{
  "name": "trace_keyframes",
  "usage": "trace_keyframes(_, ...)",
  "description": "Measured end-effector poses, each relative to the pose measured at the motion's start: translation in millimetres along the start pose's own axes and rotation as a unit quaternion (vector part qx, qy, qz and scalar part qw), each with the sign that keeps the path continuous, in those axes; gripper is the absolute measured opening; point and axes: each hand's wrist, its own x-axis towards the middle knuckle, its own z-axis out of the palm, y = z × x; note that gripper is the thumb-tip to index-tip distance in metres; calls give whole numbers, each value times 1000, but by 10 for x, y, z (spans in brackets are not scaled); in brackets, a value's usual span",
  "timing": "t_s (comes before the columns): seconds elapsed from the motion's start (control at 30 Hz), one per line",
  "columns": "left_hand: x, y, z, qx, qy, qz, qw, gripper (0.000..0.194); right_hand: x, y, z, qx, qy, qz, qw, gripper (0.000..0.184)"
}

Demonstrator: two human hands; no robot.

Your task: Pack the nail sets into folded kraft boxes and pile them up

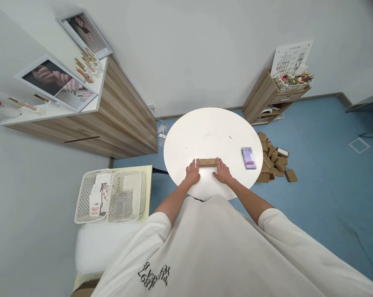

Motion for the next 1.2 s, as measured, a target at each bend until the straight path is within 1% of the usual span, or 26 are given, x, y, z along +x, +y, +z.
trace_keyframes(0.07,31,-12,-45,-60,30,-8,998,91,35,-19,-48,50,28,14,998,81)
trace_keyframes(0.13,66,-22,-59,-132,60,-38,989,88,60,-45,-88,106,53,44,992,75)
trace_keyframes(0.2,99,-30,-41,-198,63,-64,976,87,69,-73,-112,152,59,74,984,71)
trace_keyframes(0.27,111,-36,-3,-247,48,-72,965,85,58,-100,-116,182,56,93,977,68)
trace_keyframes(0.37,49,-46,52,-285,47,-63,955,77,-6,-135,-84,206,72,99,971,61)
trace_keyframes(0.53,-251,-101,148,-301,76,-17,951,64,-222,-151,46,236,120,86,961,44)
trace_keyframes(0.63,-431,-180,269,-313,50,-14,948,60,-381,-116,164,258,106,98,955,36)
trace_keyframes(0.73,-544,-283,397,-321,9,-58,945,64,-520,-55,290,282,73,122,949,33)
trace_keyframes(0.83,-583,-376,448,-320,-5,-93,943,66,-596,-15,383,287,74,150,943,33)
trace_keyframes(0.93,-552,-432,422,-327,0,-94,940,66,-600,-36,425,293,80,163,939,33)
trace_keyframes(1.03,-466,-449,403,-345,-3,-97,934,69,-555,-125,427,311,95,165,931,35)
trace_keyframes(1.1,-400,-442,423,-371,-15,-109,922,75,-522,-200,410,325,97,168,926,36)
trace_keyframes(1.2,-327,-419,472,-413,-36,-128,901,81,-507,-296,359,354,77,176,915,39)
